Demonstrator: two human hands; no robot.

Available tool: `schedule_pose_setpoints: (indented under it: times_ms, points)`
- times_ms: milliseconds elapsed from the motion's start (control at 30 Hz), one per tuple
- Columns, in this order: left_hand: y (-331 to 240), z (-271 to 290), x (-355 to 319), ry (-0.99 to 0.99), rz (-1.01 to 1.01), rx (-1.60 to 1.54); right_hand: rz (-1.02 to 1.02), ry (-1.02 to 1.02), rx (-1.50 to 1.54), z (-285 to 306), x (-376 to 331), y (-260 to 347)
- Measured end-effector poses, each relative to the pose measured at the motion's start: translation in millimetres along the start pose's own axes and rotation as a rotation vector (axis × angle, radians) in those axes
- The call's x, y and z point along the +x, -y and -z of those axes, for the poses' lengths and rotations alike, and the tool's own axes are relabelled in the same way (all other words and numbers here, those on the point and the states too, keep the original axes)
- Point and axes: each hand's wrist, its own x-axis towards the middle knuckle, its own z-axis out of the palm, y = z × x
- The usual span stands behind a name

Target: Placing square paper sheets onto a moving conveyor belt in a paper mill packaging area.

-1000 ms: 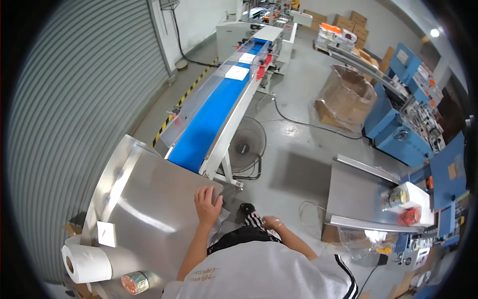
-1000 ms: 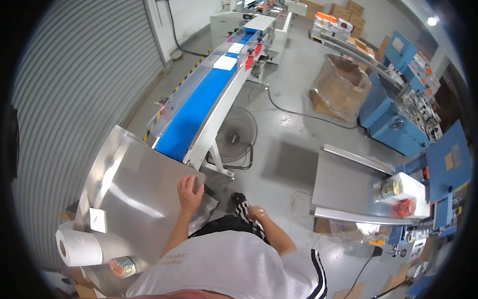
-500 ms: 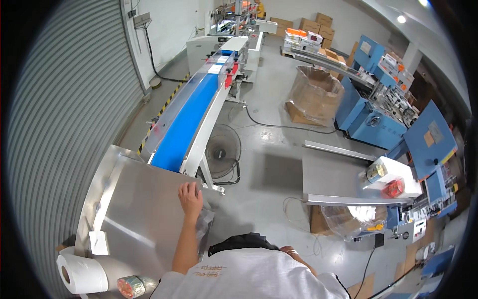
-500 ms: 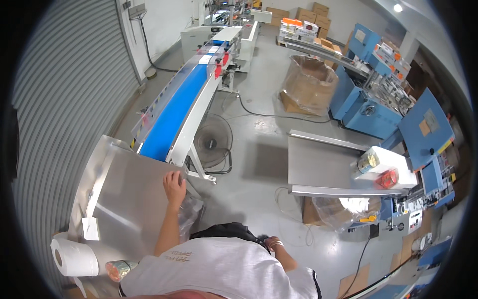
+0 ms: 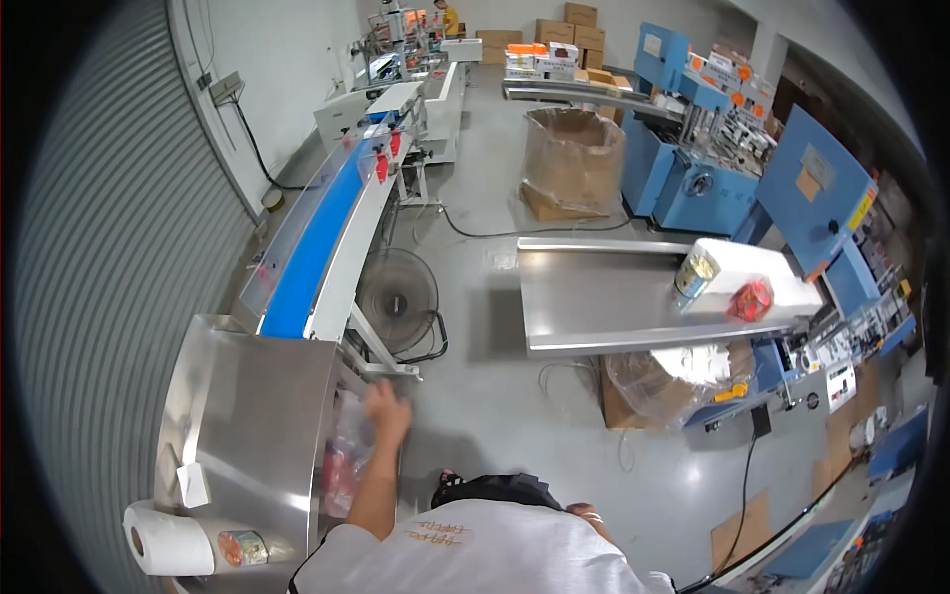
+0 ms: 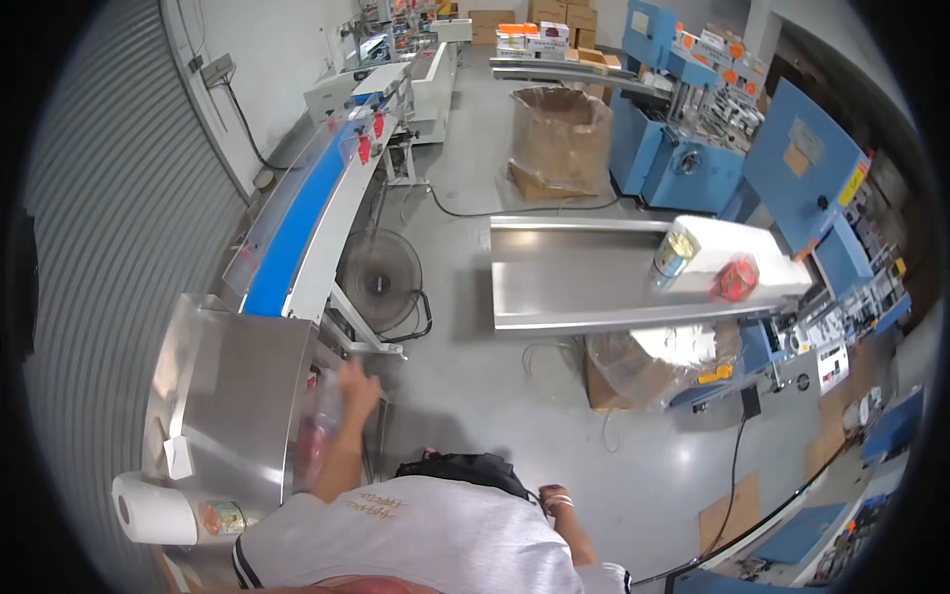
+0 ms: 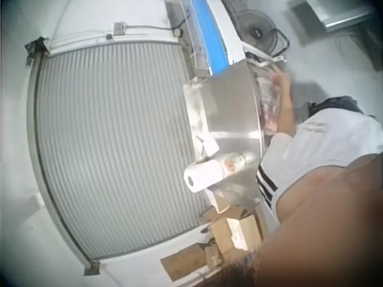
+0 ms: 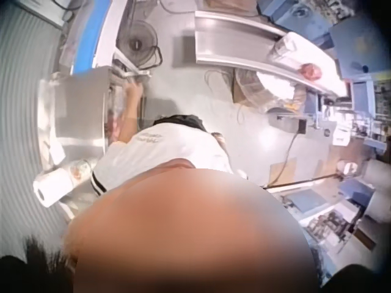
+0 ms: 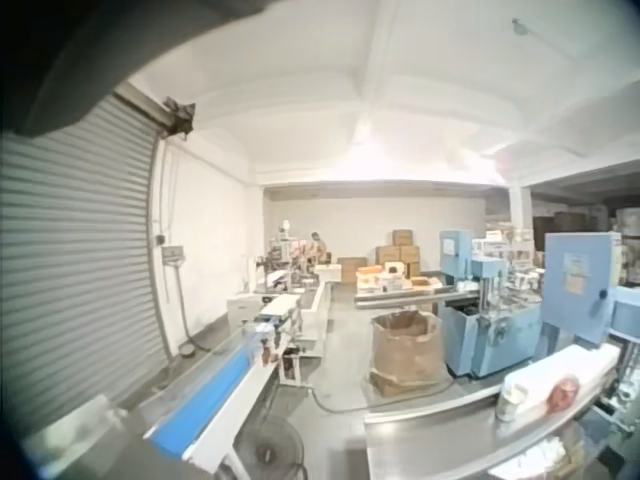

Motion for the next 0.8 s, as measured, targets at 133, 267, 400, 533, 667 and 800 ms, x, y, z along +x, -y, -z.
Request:
schedule_pose_setpoints:
  times_ms: [133,267,400,533,667,800]
  points:
    - [-94,-36,-69,0.74,-0.393,0.171,0.297,0.032,-0.294,-4,51,-106]
    - [-179,-37,-126,1.107,-0.84,0.14,0.253,-0.006,0.432,58,25,-10]
    - [-237,-84,-165,1.182,-1.029,0.244,0.918,-0.101,0.218,139,-118,150]
    - [-283,-135,-191,0.854,-1.377,0.03,1.373,-0.055,-0.059,158,-200,215]
    - [-372,-84,-171,0.88,-1.463,0.398,1.499,0.09,-0.112,141,-225,239]
    - [-456,-58,-143,0.39,-1.635,-0.208,1.783,0.262,0.043,179,-251,261]
